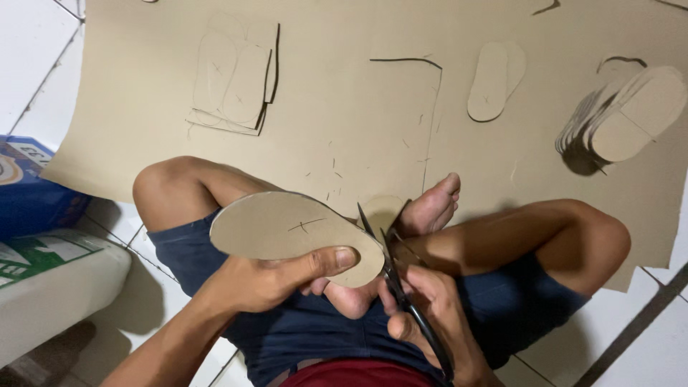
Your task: The person sits on the floor and uses scissors to trim the edge of a cardboard-like sandal insole, rotating it in their hands and cutting off excess material along the outline, with cut scraps accumulating on the paper-covered floor. At the end they set the insole and scissors down and pick up a phone.
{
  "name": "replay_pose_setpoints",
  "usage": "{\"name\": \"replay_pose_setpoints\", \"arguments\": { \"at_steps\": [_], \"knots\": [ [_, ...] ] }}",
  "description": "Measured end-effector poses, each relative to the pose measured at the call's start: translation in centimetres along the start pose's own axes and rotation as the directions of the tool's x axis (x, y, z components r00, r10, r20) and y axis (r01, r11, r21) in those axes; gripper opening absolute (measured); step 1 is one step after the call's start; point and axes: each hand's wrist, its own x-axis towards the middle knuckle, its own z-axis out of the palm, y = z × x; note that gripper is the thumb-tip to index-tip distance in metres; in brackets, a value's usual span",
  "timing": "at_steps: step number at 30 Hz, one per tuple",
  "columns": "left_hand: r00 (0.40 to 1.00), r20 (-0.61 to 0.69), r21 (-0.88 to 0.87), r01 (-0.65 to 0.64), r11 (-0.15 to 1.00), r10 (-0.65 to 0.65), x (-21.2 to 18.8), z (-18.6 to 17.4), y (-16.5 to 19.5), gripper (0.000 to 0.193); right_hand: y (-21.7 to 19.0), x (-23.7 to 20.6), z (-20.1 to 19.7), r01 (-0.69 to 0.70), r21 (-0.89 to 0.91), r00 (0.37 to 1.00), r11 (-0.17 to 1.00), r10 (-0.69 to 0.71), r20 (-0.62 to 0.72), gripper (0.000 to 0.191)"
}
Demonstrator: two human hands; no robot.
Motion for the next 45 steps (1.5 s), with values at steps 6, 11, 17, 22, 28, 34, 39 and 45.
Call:
{"name": "replay_pose_setpoints", "arguments": {
  "at_steps": [6, 11, 17, 22, 28, 34, 39, 45],
  "knots": [
    [0.997, 0.064, -0.025, 0.042, 0.999, -0.04, 0.2, -0.4, 0.4, 0.02, -0.5, -0.3, 0.0, -0.034, -0.031, 0.999, 0.999, 0.034, 0.017, 0.085],
    [0.997, 0.077, -0.033, -0.02, 0.999, 0.023, 0.4, -0.6, 0.7, 0.018, -0.6, -0.3, -0.2, -0.014, -0.008, 0.998, 1.0, 0.015, 0.056, 0.084],
    [0.993, 0.115, -0.137, 0.001, 0.991, 0.015, 0.8, -0.8, 0.0, 0.018, 0.9, -0.9, -0.9, -0.059, -0.06, 0.997, 0.996, 0.062, 0.048, 0.072],
    [0.994, 0.1, -0.156, 0.063, 0.986, -0.048, 1.0, -0.9, -1.0, 0.019, 2.7, -1.0, -0.7, -0.095, -0.159, 0.995, 0.983, 0.089, -0.048, 0.059],
    [0.891, -0.132, 0.484, -0.325, 0.812, 0.435, 0.8, 1.5, -2.6, 0.026, 2.9, 0.0, 0.0, 0.069, 0.388, 0.998, 0.919, -0.062, -0.029, 0.056],
    [0.739, -0.228, 0.544, -0.443, 0.713, 0.633, 1.7, 4.1, -5.2, 0.053, 2.4, 0.2, 0.6, 0.131, 0.221, 0.955, 0.966, -0.063, -0.29, 0.023],
    [0.993, -0.033, -0.402, -0.121, 0.907, 0.118, 2.9, 3.4, -6.5, 0.037, 3.5, 0.3, 0.4, 0.162, -0.07, 0.921, 0.984, -0.176, -0.346, 0.019],
    [0.976, 0.01, -0.346, -0.203, 0.916, 0.219, 3.0, 2.9, -6.5, 0.029, 5.4, 0.1, -1.0, 0.168, -0.041, 0.94, 0.985, -0.173, -0.293, 0.022]
  ]
}}
